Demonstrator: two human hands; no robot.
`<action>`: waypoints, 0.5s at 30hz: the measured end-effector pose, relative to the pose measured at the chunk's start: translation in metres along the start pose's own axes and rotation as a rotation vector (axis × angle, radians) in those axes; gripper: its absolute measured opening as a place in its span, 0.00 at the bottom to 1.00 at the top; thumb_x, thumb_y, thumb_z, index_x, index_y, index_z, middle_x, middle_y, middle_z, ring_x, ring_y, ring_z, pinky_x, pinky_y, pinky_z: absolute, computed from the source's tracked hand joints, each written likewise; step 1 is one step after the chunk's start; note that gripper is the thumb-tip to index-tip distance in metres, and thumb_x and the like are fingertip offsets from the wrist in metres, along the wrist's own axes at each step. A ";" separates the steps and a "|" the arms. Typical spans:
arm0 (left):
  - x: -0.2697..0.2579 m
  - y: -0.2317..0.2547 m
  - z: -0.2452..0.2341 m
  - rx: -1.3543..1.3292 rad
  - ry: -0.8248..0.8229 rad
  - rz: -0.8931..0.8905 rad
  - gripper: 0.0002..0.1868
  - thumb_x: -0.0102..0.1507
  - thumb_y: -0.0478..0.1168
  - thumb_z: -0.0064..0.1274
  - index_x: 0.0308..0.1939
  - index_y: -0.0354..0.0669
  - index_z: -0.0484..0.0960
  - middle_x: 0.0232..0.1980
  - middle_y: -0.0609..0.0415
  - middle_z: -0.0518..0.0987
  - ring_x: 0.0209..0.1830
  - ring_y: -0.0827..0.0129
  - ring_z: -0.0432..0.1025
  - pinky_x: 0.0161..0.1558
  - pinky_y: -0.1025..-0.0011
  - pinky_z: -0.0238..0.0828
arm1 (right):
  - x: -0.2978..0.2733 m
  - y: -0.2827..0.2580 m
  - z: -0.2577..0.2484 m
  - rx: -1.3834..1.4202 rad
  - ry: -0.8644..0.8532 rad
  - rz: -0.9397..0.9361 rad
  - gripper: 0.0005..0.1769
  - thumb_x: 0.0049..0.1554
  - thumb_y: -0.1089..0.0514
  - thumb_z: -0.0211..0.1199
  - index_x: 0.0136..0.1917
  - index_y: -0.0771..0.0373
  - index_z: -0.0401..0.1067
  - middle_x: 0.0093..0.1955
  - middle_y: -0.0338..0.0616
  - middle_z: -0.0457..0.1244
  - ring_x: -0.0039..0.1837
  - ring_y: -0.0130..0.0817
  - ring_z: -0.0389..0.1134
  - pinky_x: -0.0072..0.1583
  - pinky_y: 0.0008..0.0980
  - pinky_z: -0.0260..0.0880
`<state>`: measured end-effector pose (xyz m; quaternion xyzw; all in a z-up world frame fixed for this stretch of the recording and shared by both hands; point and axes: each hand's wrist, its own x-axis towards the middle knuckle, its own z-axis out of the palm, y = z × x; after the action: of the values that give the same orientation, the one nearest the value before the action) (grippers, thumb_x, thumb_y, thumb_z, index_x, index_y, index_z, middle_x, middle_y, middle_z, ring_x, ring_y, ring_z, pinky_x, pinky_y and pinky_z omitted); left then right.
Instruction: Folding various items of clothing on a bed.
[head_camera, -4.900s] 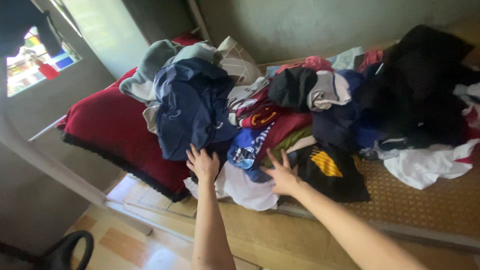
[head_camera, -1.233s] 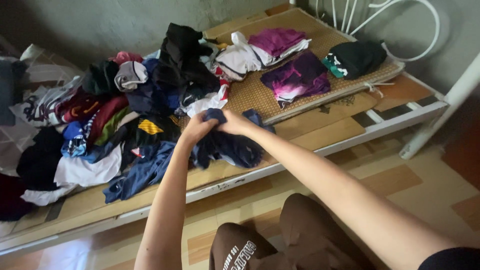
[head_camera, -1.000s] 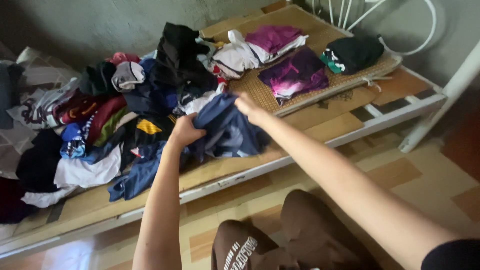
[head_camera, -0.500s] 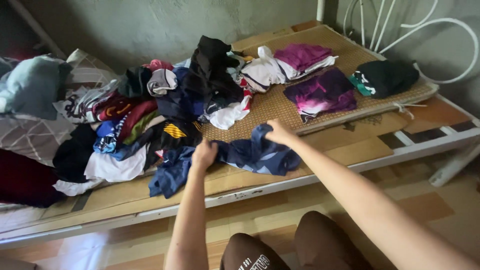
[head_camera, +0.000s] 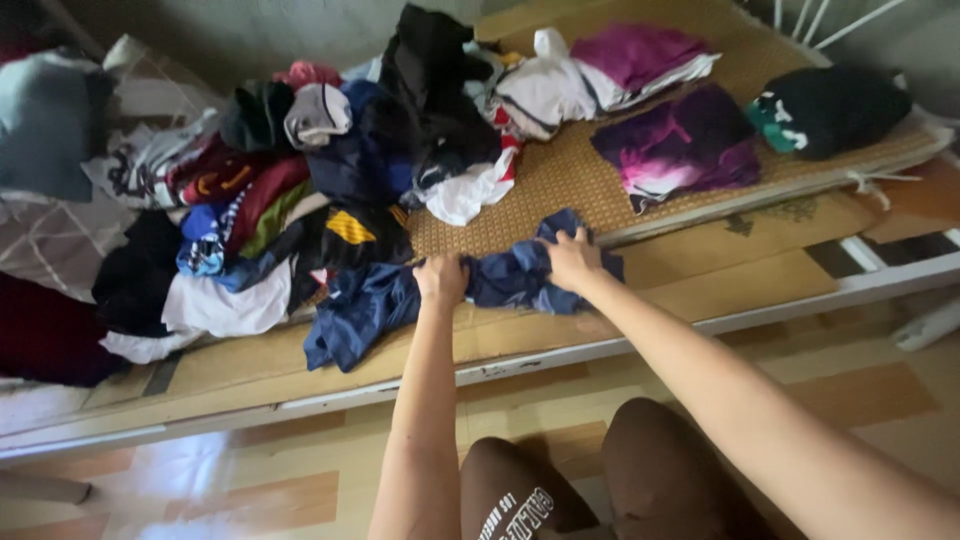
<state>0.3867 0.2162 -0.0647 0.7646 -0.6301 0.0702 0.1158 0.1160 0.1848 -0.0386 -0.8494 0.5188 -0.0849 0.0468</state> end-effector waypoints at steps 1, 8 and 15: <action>0.006 -0.002 0.004 0.010 -0.030 -0.047 0.16 0.67 0.54 0.53 0.51 0.54 0.83 0.54 0.50 0.82 0.58 0.53 0.75 0.54 0.44 0.69 | 0.000 -0.001 -0.003 -0.024 0.024 -0.001 0.42 0.49 0.47 0.72 0.75 0.34 0.61 0.70 0.48 0.58 0.74 0.66 0.54 0.64 0.61 0.68; -0.011 -0.003 0.008 -0.091 0.323 -0.027 0.13 0.61 0.48 0.57 0.46 0.50 0.83 0.47 0.45 0.78 0.50 0.50 0.74 0.44 0.47 0.70 | 0.011 0.003 0.008 -0.048 0.172 -0.042 0.30 0.54 0.58 0.62 0.70 0.40 0.68 0.66 0.52 0.60 0.71 0.66 0.56 0.59 0.54 0.73; -0.031 0.014 -0.004 -0.022 0.269 -0.063 0.11 0.62 0.47 0.55 0.45 0.48 0.83 0.50 0.48 0.78 0.54 0.54 0.73 0.47 0.48 0.71 | -0.014 0.006 0.000 0.004 0.206 -0.045 0.28 0.53 0.65 0.58 0.65 0.45 0.72 0.65 0.47 0.61 0.69 0.59 0.60 0.60 0.50 0.72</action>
<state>0.3671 0.2438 -0.0671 0.7663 -0.5854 0.1613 0.2099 0.1043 0.1941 -0.0409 -0.8475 0.5016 -0.1736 -0.0070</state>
